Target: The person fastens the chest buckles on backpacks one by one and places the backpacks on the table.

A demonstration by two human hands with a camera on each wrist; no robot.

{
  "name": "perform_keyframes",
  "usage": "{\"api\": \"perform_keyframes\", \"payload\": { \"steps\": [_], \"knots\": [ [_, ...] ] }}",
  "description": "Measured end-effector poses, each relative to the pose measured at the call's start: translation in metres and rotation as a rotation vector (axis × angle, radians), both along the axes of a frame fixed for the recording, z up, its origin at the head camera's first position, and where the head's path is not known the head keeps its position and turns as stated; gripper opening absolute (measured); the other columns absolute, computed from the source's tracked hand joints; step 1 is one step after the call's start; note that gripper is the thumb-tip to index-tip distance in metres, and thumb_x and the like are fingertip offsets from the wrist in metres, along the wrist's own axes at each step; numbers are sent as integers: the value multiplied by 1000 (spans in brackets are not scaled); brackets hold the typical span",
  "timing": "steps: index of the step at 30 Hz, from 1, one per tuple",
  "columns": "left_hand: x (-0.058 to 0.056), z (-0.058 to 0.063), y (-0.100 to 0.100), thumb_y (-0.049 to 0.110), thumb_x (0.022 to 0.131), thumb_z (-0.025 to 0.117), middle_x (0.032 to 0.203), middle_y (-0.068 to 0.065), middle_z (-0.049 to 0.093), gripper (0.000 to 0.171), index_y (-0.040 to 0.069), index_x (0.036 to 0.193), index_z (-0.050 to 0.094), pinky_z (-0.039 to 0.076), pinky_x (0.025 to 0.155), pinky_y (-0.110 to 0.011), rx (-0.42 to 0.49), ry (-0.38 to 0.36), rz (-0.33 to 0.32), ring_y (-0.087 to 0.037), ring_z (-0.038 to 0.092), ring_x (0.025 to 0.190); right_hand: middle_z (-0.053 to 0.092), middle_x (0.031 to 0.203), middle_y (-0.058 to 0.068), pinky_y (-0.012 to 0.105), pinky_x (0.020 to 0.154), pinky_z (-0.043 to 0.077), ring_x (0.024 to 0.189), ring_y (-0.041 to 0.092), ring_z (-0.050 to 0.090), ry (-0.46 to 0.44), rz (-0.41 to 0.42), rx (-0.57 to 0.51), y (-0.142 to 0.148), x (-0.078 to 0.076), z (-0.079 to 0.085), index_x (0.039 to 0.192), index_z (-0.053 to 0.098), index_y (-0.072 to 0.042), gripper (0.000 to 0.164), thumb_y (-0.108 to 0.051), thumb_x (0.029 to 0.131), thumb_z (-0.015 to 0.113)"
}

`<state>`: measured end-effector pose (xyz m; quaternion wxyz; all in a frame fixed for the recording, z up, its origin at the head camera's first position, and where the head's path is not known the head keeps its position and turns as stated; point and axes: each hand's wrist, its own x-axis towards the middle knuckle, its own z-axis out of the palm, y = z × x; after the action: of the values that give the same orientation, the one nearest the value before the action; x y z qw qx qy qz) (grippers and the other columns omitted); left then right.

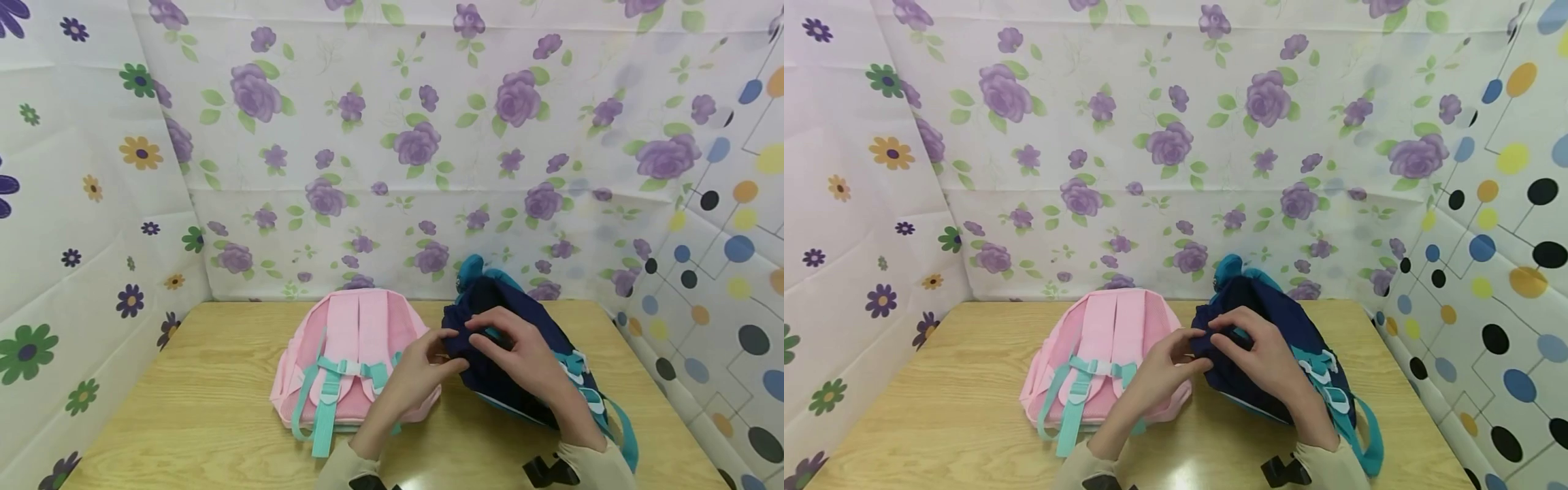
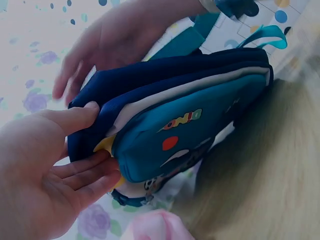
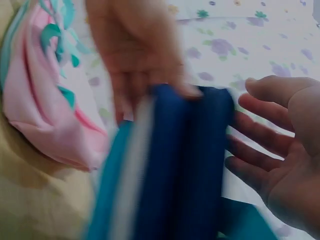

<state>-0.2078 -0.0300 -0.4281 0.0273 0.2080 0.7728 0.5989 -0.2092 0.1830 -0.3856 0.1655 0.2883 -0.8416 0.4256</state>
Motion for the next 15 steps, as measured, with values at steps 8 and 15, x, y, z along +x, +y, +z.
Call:
{"api": "perform_keyframes", "payload": {
  "steps": [8,15],
  "knots": [
    [-5,-18,-13,36,87,77,115,3,72,49,23,132,62,55,84,-22,-52,4,28,-13,70,98,67,112,-8,14,85,49,101,6,62,-16,-97,120,53,5,8,115,69,-28,20,-19,97,66],
    [-9,-25,-17,36,87,77,102,4,72,47,22,129,63,53,82,-23,-114,43,64,-11,66,90,67,115,-1,19,84,52,100,-1,62,-169,-148,216,111,-2,-7,120,66,-26,21,-27,100,60]
  ]
}}
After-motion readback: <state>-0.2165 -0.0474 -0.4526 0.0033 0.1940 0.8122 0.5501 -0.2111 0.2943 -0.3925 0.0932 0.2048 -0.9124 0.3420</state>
